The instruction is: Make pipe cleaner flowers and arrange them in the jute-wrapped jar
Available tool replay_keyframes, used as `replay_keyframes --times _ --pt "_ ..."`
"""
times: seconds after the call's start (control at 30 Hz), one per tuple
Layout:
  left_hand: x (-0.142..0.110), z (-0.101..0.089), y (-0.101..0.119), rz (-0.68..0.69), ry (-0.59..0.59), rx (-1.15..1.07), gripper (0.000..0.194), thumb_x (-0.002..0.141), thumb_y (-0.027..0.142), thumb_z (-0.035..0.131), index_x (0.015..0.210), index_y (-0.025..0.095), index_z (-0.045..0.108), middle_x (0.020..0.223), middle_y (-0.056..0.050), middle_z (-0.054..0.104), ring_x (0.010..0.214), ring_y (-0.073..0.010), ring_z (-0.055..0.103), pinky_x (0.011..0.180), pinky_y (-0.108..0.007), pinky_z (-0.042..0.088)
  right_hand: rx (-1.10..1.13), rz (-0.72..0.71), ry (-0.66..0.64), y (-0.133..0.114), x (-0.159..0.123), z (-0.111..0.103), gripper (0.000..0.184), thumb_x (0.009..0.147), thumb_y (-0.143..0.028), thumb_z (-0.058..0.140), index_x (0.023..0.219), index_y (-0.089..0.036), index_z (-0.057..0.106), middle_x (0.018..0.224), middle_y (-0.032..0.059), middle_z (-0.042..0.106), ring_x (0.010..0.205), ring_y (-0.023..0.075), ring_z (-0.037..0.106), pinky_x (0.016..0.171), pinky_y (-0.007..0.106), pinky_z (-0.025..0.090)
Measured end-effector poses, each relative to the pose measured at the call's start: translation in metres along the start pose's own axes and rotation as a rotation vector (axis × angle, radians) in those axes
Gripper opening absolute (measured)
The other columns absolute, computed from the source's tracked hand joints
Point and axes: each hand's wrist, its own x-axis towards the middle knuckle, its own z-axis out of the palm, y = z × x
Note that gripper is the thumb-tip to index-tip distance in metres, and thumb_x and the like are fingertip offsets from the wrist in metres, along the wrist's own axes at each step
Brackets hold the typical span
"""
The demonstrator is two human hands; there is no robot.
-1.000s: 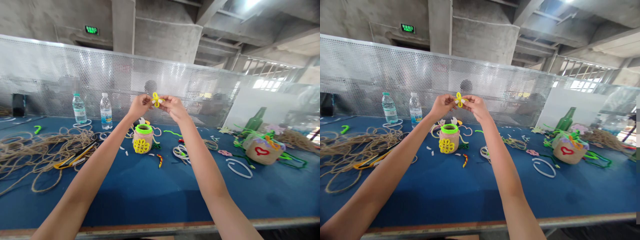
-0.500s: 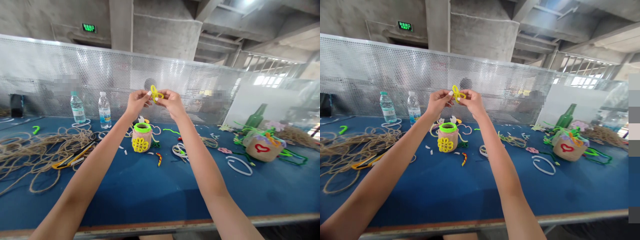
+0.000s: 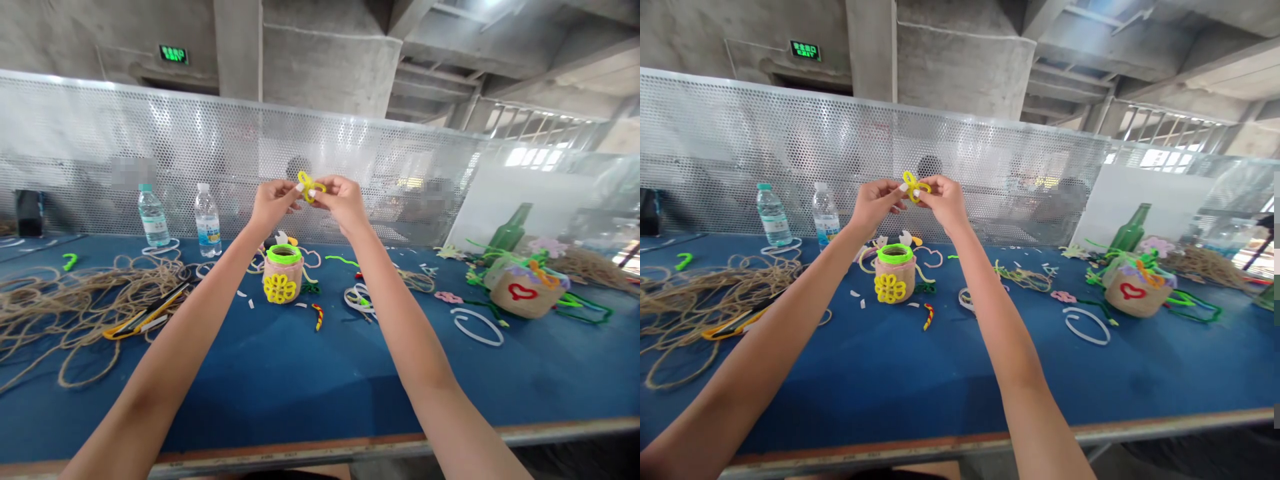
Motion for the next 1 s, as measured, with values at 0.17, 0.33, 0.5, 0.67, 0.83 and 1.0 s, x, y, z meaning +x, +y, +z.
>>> replay_keyframes --times 0.17,0.33,0.5,0.67,0.83,1.0 --pt "0.002 0.0 -0.001 0.048 0.012 0.046 0.011 0.078 0.022 0.069 0.074 0.012 0.064 0.063 -0.001 0.065 0.047 -0.006 0.058 0.043 -0.013 0.043 -0.065 -0.076 0.016 0.003 0.001 0.0 0.016 0.067 -0.021 0.07 0.079 -0.019 0.06 0.08 0.0011 0.063 0.078 0.016 0.061 0.076 0.036 0.053" --pt "0.003 0.0 0.001 0.038 0.036 0.078 0.005 0.077 0.016 0.066 0.076 0.012 0.068 0.062 -0.001 0.064 0.046 -0.0061 0.057 0.044 -0.015 0.044 -0.251 -0.217 0.019 0.004 0.001 0.0 0.011 0.068 -0.017 0.064 0.078 -0.019 0.061 0.08 0.0014 0.064 0.076 0.0158 0.06 0.075 0.033 0.049" --pt "0.004 0.002 0.0 0.074 0.08 0.124 0.003 0.075 0.014 0.065 0.072 0.013 0.066 0.06 0.001 0.062 0.048 -0.0067 0.057 0.048 -0.016 0.045 -0.415 -0.23 0.063 0.005 0.0 0.002 0.01 0.069 -0.013 0.06 0.076 -0.019 0.064 0.077 0.0015 0.063 0.075 0.0169 0.057 0.072 0.033 0.044" --pt "0.0 0.004 0.003 0.279 0.114 0.273 0.004 0.076 0.015 0.064 0.073 0.015 0.066 0.068 -0.001 0.064 0.057 -0.0079 0.057 0.057 -0.018 0.046 -0.469 -0.259 0.114 0.0 -0.003 0.004 0.008 0.068 -0.012 0.058 0.069 -0.02 0.061 0.07 0.0004 0.055 0.071 0.0161 0.051 0.071 0.033 0.043" --pt "-0.004 0.004 0.013 0.326 0.12 0.267 0.006 0.081 0.013 0.059 0.078 0.016 0.064 0.079 0.0 0.064 0.059 -0.0062 0.058 0.058 -0.016 0.045 -0.46 -0.277 0.128 -0.002 -0.004 0.004 0.013 0.07 -0.012 0.056 0.075 -0.021 0.063 0.076 0.0011 0.058 0.072 0.0152 0.054 0.072 0.031 0.046" --pt "-0.002 -0.001 0.019 0.232 0.088 0.155 0.009 0.083 0.01 0.053 0.081 0.015 0.061 0.07 0.001 0.062 0.052 -0.0049 0.056 0.051 -0.014 0.046 -0.337 -0.206 0.155 0.003 0.0 0.0 0.016 0.071 -0.013 0.056 0.082 -0.021 0.065 0.079 0.0016 0.063 0.076 0.0158 0.06 0.074 0.032 0.049"
